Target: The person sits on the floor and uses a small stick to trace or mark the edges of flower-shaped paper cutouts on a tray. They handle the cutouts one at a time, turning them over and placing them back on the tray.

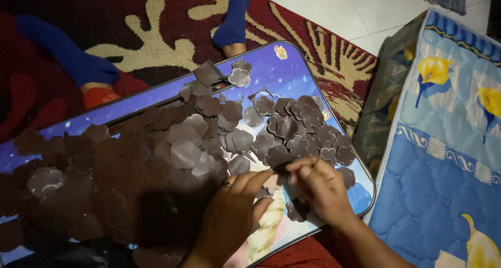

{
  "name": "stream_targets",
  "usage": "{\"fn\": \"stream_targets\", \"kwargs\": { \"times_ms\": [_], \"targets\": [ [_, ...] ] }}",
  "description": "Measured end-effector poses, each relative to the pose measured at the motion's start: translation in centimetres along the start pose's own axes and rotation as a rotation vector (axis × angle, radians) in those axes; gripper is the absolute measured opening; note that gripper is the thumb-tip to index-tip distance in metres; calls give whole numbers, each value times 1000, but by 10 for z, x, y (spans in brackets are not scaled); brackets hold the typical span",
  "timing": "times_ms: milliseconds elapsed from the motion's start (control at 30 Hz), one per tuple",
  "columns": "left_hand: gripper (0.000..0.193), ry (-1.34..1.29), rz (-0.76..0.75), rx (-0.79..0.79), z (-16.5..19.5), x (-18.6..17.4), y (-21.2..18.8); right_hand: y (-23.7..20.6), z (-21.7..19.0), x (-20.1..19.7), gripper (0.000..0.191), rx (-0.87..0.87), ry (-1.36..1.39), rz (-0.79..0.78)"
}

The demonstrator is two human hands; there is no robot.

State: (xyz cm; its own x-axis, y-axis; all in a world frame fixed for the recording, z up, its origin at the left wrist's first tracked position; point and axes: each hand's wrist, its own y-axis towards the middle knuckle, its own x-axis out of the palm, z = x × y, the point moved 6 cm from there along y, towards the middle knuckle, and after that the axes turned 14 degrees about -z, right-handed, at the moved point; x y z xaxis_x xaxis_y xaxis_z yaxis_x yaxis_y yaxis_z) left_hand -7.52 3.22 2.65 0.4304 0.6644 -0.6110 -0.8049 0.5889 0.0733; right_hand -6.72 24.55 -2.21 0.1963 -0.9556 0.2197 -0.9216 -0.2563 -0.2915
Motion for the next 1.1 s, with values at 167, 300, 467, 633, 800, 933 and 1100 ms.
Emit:
{"fn": "stream_targets", "kwargs": {
  "times_ms": [167,300,467,633,800,933,1100],
  "targets": [
    [63,-73,65,16,1,-5,0,2,-54,49,33,-198,-892,-153],
    [68,-91,-1,-94,-5,-1,1,10,-74,67,41,-177,-963,-181],
    [86,-78,-50,-81,-5,-1,3,18,-65,70,33,-42,-1091,-191],
    [92,-83,-50,-54,0,-4,3,10,-71,55,33,-34,-1153,-162],
    [95,-119,-97,-60,-2,-3,3,4,-78,44,32,53,-1230,-214],
    [83,-193,0,-61,-7,-3,2,8,-77,54,31,29,-1158,-197],
    [49,-429,224,-188,-23,-2,-5,12,-72,78,36,-29,-1158,-258]
  ]
}}
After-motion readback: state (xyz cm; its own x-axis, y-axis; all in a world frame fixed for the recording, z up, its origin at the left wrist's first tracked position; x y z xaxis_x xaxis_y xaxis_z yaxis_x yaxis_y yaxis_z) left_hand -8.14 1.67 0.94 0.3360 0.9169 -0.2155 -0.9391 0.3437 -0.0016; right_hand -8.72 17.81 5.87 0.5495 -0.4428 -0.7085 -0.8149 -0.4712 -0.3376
